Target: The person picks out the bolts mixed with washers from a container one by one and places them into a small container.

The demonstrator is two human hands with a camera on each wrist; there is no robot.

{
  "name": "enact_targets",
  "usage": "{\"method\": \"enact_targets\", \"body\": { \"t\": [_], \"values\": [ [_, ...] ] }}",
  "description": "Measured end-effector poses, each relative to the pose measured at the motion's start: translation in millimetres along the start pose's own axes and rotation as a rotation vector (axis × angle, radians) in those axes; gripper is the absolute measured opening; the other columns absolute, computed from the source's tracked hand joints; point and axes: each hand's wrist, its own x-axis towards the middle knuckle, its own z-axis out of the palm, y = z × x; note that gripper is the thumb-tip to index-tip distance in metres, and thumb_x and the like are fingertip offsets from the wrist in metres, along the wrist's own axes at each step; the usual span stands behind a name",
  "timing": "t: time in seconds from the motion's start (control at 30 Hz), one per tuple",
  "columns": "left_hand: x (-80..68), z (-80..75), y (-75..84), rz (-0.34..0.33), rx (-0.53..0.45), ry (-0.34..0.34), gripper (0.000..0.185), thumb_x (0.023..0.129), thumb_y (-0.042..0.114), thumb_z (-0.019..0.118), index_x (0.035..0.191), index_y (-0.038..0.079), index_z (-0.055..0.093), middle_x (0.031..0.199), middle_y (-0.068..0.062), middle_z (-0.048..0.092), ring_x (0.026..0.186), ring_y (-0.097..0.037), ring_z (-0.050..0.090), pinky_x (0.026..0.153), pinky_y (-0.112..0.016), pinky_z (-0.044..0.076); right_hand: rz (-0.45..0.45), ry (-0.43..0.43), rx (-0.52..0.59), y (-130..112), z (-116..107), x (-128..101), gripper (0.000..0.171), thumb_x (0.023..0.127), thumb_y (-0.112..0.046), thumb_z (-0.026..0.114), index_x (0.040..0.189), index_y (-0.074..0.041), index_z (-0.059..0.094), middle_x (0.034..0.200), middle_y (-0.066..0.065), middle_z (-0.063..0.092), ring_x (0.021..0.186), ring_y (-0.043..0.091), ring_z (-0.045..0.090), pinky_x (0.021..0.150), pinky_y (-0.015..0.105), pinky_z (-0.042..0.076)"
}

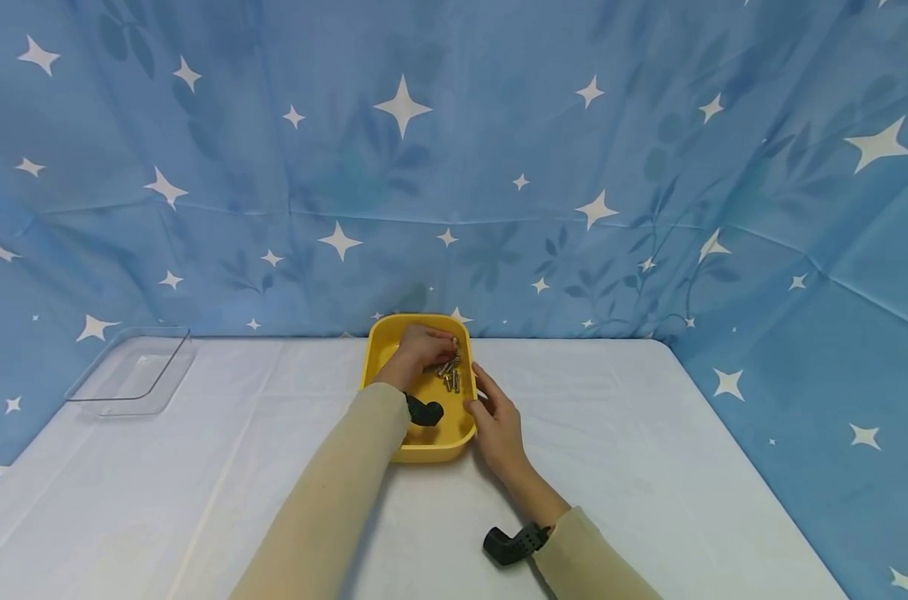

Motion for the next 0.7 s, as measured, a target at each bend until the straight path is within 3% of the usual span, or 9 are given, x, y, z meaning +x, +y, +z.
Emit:
{"method": "enact_targets", "body": {
  "t": [0.13,0.37,0.7],
  "values": [
    [-3.8,-1.4,2.9,0.002,-0.017,-0.01,0.012,0.092,0.008,0.073,0.101,0.001,0.077,0.096,-0.013,0.078,0.086,-0.022,0.077,0.083,-0.031,0.064,0.001,0.004,-0.007,1,0,0,0.059,0.096,-0.006,0.053,0.153,-0.019,0.045,0.147,0.014,0.057,0.133,0.032,0.059,0.107,0.047,0.053],
    [-2.7,-4.5,1.8,0.03,-0.013,-0.041,0.022,0.093,0.009,0.073,0.113,0.004,0.076,0.112,-0.015,0.075,0.097,-0.025,0.076,0.092,-0.035,0.062,-0.003,-0.001,0.003,1,1,1,0.059,0.097,-0.006,0.054,0.153,-0.019,0.045,0.149,0.013,0.055,0.133,0.032,0.059,0.108,0.047,0.052],
    [-11.9,-15.2,14.2,0.038,-0.076,-0.103,0.025,0.094,0.009,0.071,0.118,0.002,0.073,0.11,-0.014,0.074,0.11,-0.034,0.071,0.099,-0.041,0.059,0.003,0.003,0.0,-2,0,0,0.059,0.097,-0.005,0.053,0.153,-0.019,0.045,0.147,0.016,0.056,0.13,0.033,0.061,0.106,0.047,0.054]
  ]
}}
